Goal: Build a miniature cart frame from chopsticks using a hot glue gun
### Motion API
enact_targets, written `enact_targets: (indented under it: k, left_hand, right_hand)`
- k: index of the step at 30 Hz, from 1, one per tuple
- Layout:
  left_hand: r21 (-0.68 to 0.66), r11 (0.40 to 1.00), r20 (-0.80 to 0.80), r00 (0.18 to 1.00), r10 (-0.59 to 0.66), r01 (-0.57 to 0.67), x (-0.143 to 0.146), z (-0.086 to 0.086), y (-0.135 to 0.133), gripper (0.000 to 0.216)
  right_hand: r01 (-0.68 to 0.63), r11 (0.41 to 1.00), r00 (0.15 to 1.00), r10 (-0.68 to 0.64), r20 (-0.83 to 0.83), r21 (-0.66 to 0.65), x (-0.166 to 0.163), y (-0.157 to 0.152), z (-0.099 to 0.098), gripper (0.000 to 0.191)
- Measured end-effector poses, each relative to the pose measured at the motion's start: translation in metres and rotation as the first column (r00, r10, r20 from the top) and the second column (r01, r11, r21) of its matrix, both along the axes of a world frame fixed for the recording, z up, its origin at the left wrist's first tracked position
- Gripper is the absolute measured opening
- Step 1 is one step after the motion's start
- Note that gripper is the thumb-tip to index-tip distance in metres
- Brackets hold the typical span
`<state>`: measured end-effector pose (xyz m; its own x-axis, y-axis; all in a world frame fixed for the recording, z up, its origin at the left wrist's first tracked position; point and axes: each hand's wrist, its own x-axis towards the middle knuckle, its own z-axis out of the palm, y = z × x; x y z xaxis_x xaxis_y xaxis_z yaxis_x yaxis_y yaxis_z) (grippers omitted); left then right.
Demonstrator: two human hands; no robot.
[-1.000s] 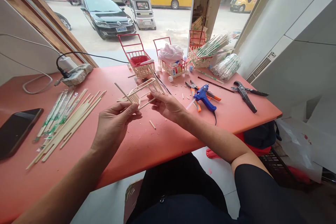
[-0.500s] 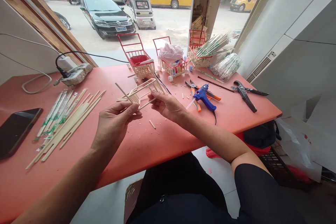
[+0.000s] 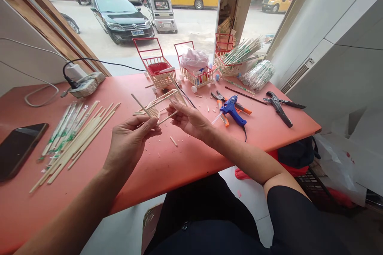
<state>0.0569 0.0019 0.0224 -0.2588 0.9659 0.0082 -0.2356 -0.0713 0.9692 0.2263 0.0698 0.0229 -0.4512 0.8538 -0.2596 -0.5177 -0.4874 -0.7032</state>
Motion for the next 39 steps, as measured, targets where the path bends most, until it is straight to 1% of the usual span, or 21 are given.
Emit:
enact_targets:
  k: [5,15,29,39]
  left_hand:
    - [-0.002,1.0,0.002,1.0,-0.005,0.005,0.0,0.0008,0.0001,0.032]
    - [-0.015,1.0,0.0,1.0,-0.004,0.004,0.0001,-0.0005,0.0002,0.032]
    - [-0.033,0.999,-0.001,1.0,0.002,-0.002,0.0011,0.003,-0.0006,0.033]
    - [-0.029,1.0,-0.005,1.0,-0.003,0.003,-0.0002,0.0002,0.0,0.035]
  right_hand:
    - [0.021,1.0,1.0,-0.021,0.01,-0.014,-0.0005,0.0003,-0.0012,0.027]
    - [0.026,1.0,1.0,-0.026,-0.016,-0.001,-0.0011,0.0023,-0.0061,0.025]
    - [0.008,1.0,0.999,-0.009,-0.032,-0.016,0.0006,-0.0004,-0.0054,0.02]
    - [0.003,1.0,1.0,-0.004,-0.028,-0.013,-0.0003,-0.0007,-0.0048,0.021]
